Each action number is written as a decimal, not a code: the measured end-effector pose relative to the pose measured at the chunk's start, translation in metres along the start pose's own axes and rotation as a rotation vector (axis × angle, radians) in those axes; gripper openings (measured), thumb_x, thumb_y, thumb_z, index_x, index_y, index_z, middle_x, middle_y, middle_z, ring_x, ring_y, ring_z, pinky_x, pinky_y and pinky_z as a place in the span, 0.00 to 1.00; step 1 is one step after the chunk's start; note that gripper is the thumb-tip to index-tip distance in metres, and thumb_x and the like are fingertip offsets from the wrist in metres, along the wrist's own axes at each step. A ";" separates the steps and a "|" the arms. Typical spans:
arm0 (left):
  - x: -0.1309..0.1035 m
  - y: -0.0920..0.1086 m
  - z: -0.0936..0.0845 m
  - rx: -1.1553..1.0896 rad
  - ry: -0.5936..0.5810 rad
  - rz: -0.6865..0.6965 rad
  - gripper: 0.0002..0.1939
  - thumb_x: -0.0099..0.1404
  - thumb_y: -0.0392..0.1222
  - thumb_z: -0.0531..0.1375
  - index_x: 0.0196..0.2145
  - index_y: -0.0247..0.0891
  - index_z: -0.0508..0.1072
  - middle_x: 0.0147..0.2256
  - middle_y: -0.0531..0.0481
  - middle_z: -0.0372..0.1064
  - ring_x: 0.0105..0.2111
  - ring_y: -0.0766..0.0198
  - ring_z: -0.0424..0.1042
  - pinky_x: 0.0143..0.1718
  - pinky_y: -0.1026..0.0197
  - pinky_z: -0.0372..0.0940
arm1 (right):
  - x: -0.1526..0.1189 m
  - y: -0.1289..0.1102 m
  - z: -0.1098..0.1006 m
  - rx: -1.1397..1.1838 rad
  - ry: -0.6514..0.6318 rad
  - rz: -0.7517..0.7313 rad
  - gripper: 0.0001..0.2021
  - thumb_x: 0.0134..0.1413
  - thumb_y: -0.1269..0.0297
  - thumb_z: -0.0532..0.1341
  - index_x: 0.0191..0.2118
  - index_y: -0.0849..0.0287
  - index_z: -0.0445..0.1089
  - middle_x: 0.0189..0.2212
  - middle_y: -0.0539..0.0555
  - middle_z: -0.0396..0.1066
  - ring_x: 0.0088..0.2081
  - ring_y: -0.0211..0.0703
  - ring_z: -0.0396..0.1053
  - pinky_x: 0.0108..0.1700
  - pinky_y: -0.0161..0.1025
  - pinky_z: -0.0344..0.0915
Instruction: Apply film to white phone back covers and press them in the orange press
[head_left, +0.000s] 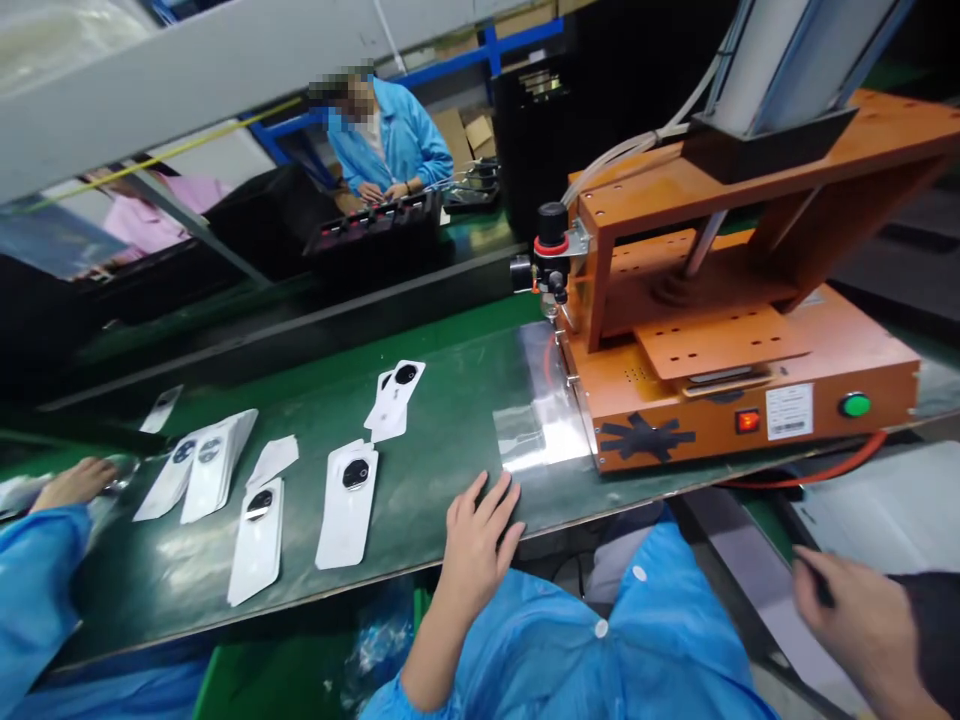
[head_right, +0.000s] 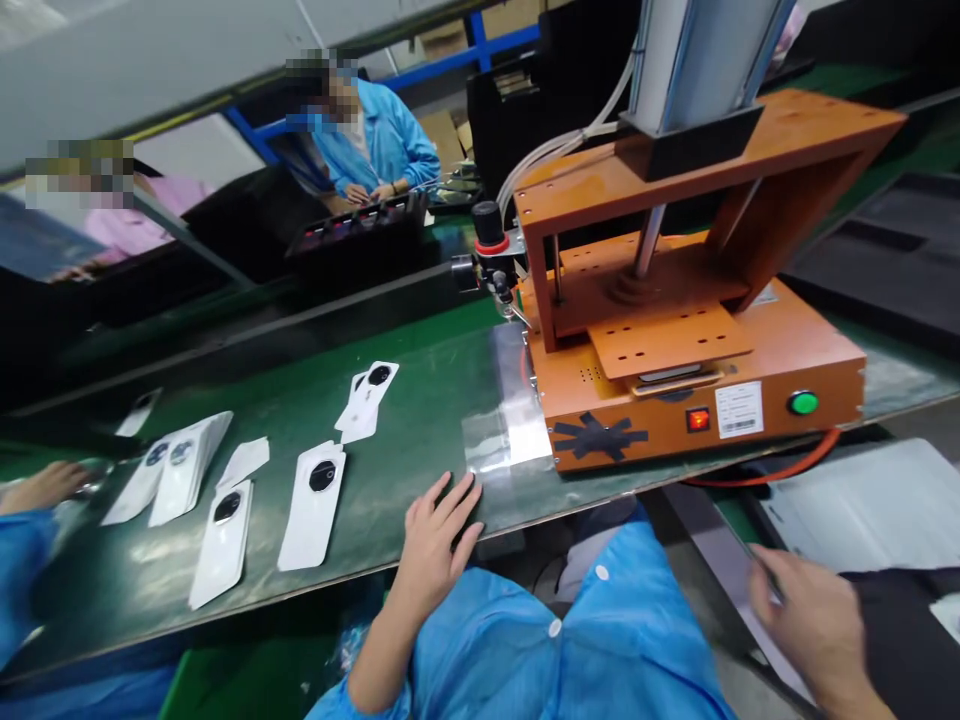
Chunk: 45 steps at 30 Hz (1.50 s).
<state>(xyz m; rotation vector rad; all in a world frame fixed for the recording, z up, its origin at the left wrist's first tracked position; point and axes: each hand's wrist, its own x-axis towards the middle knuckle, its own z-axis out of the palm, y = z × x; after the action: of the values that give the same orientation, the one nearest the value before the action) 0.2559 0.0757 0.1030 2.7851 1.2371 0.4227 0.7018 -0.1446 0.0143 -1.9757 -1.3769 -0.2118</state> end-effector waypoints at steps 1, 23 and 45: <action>-0.007 0.001 -0.002 -0.016 -0.002 0.001 0.25 0.72 0.41 0.58 0.66 0.47 0.65 0.64 0.42 0.65 0.67 0.44 0.58 0.59 0.40 0.60 | -0.003 -0.013 0.013 0.010 -0.011 -0.128 0.06 0.57 0.60 0.61 0.37 0.43 0.76 0.28 0.63 0.75 0.27 0.54 0.74 0.30 0.54 0.65; 0.153 -0.066 0.015 -0.416 0.305 -0.436 0.06 0.65 0.39 0.67 0.40 0.42 0.81 0.50 0.45 0.78 0.56 0.48 0.70 0.59 0.42 0.60 | 0.099 -0.268 0.124 0.660 -0.261 -0.591 0.14 0.61 0.76 0.57 0.49 0.56 0.69 0.36 0.55 0.73 0.37 0.45 0.70 0.39 0.44 0.71; 0.019 0.024 -0.035 -1.036 0.285 -0.493 0.13 0.69 0.50 0.63 0.43 0.37 0.77 0.33 0.48 0.77 0.30 0.65 0.73 0.33 0.63 0.68 | 0.142 -0.312 0.080 0.255 -0.106 -1.118 0.10 0.66 0.74 0.56 0.47 0.65 0.73 0.40 0.61 0.75 0.40 0.49 0.69 0.39 0.46 0.66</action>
<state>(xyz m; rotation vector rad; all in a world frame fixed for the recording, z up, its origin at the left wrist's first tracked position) 0.2755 0.0716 0.1446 1.5443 1.1914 1.0505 0.4692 0.0692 0.1684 -0.8432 -2.3098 -0.4030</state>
